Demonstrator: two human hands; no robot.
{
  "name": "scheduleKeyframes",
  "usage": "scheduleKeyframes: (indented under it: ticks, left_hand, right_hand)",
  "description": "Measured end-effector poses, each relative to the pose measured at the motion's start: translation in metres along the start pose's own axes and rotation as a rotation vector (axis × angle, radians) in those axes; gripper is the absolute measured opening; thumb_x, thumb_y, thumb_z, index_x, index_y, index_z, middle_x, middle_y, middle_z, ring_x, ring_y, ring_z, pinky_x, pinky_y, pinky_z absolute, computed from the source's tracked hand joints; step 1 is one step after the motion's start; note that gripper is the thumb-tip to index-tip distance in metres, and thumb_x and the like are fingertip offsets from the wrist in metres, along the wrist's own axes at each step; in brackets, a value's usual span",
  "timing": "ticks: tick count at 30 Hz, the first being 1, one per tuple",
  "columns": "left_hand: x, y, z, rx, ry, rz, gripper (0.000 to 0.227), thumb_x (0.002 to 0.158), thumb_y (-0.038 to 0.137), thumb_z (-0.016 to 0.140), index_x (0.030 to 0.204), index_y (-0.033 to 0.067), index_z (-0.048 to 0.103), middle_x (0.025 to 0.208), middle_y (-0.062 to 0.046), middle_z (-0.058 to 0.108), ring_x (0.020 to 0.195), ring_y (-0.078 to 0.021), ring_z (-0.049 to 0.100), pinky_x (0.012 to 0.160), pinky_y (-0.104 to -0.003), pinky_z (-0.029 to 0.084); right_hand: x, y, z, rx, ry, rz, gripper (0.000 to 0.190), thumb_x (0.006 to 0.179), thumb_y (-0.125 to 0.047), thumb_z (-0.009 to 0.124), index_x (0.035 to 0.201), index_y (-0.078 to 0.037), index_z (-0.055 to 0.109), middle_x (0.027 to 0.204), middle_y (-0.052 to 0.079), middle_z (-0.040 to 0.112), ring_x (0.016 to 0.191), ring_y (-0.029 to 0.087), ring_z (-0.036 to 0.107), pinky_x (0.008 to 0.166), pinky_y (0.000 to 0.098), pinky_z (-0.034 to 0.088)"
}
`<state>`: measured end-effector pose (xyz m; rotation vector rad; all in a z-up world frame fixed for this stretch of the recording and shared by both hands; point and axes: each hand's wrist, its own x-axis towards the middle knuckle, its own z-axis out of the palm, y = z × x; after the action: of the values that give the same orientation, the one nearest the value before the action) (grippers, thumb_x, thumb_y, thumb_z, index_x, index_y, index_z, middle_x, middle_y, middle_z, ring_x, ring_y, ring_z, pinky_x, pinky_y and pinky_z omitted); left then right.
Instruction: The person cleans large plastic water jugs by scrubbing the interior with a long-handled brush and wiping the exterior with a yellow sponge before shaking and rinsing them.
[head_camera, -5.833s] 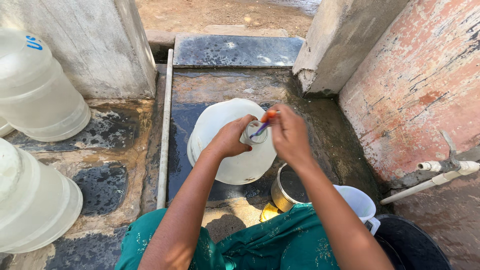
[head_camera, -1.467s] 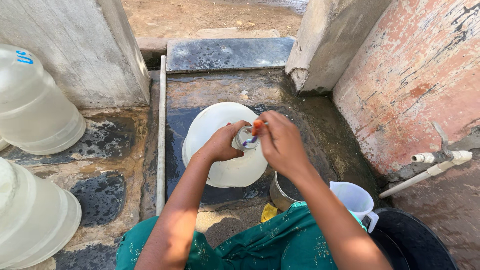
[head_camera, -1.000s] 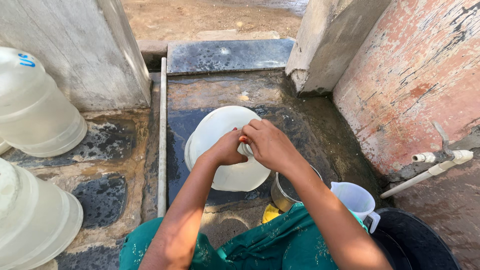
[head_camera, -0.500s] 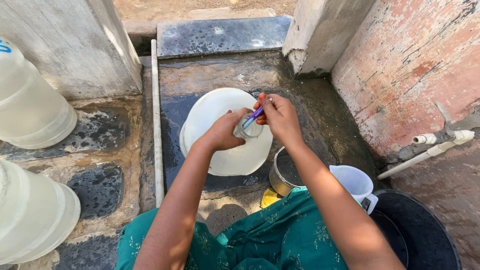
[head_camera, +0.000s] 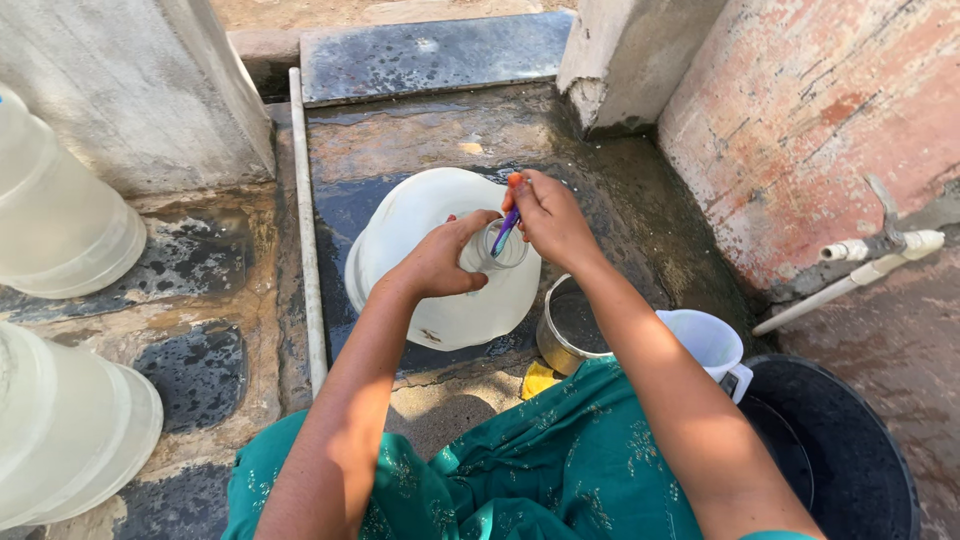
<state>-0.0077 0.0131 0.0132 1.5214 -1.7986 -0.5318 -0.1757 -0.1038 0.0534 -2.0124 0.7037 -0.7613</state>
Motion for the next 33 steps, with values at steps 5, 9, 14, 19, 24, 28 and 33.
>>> scheduleKeyframes:
  ticks: [5,9,14,19,24,28,33]
  left_hand:
    - [-0.002,-0.003,0.004,-0.015,-0.003,0.003,0.092,0.063,0.024,0.084,0.146,0.012,0.048,0.137,-0.015,0.064,0.131,-0.0349,0.057,0.12,-0.047,0.032]
    - [-0.002,-0.006,0.01,0.004,-0.015,-0.024,0.096,0.063,0.033,0.089,0.147,0.0091,0.048,0.14,-0.015,0.063,0.138,-0.0343,0.053,0.124,-0.053,0.024]
    - [-0.008,-0.002,0.039,0.234,0.335,0.153,0.103,0.067,0.053,0.089,0.143,-0.001,0.045,0.137,-0.022,0.055,0.131,-0.0409,0.049,0.12,-0.058,0.023]
    - [-0.009,-0.011,0.036,0.542,0.462,0.07,0.08,0.08,0.054,0.082,0.136,0.0065,0.051,0.124,-0.014,0.064,0.121,-0.0312,0.06,0.124,-0.052,0.026]
    - [0.004,-0.002,0.004,0.505,0.231,0.117,0.082,0.071,0.049,0.085,0.136,0.0114,0.052,0.118,-0.01,0.07,0.118,-0.0287,0.063,0.121,-0.055,0.024]
    - [0.007,0.013,-0.016,0.55,-0.078,0.012,0.092,0.061,0.042,0.092,0.139,0.0166,0.05,0.126,-0.008,0.068,0.126,-0.0269,0.058,0.12,-0.055,0.024]
    - [0.008,0.01,-0.013,0.485,-0.156,0.027,0.106,0.054,0.034,0.094,0.145,0.0104,0.045,0.136,-0.01,0.063,0.131,-0.0294,0.054,0.115,-0.048,0.036]
  right_hand:
    - [-0.003,-0.017,-0.008,-0.256,-0.095,-0.188,0.034,0.108,-0.027,0.049,0.09,-0.003,0.064,0.082,0.011,0.069,0.075,0.027,0.068,0.07,0.0409,0.052]
    - [-0.01,-0.028,-0.011,-0.374,-0.086,-0.432,0.027,0.106,-0.021,0.049,0.093,-0.001,0.063,0.087,0.015,0.066,0.08,0.034,0.066,0.072,0.0433,0.051]
    - [-0.014,-0.02,0.001,-0.2,0.069,-0.284,0.034,0.105,-0.028,0.055,0.097,0.001,0.07,0.082,0.01,0.073,0.076,0.025,0.072,0.068,0.037,0.055]
    - [-0.007,0.01,0.007,0.441,0.093,0.121,0.041,0.105,-0.037,0.056,0.095,-0.001,0.073,0.076,0.004,0.068,0.065,0.009,0.067,0.062,0.0255,0.059]
    - [-0.002,0.023,0.0,0.454,0.063,0.127,0.041,0.106,-0.038,0.053,0.093,-0.003,0.069,0.076,0.002,0.068,0.064,0.007,0.067,0.064,0.0241,0.06]
    - [-0.008,0.009,0.001,0.188,0.035,0.063,0.038,0.108,-0.033,0.05,0.092,-0.003,0.067,0.074,0.005,0.067,0.063,0.009,0.065,0.061,0.0269,0.057]
    - [-0.014,-0.026,-0.008,-0.178,-0.139,-0.315,0.031,0.108,-0.023,0.048,0.092,-0.002,0.062,0.086,0.011,0.067,0.08,0.024,0.067,0.072,0.0387,0.052]
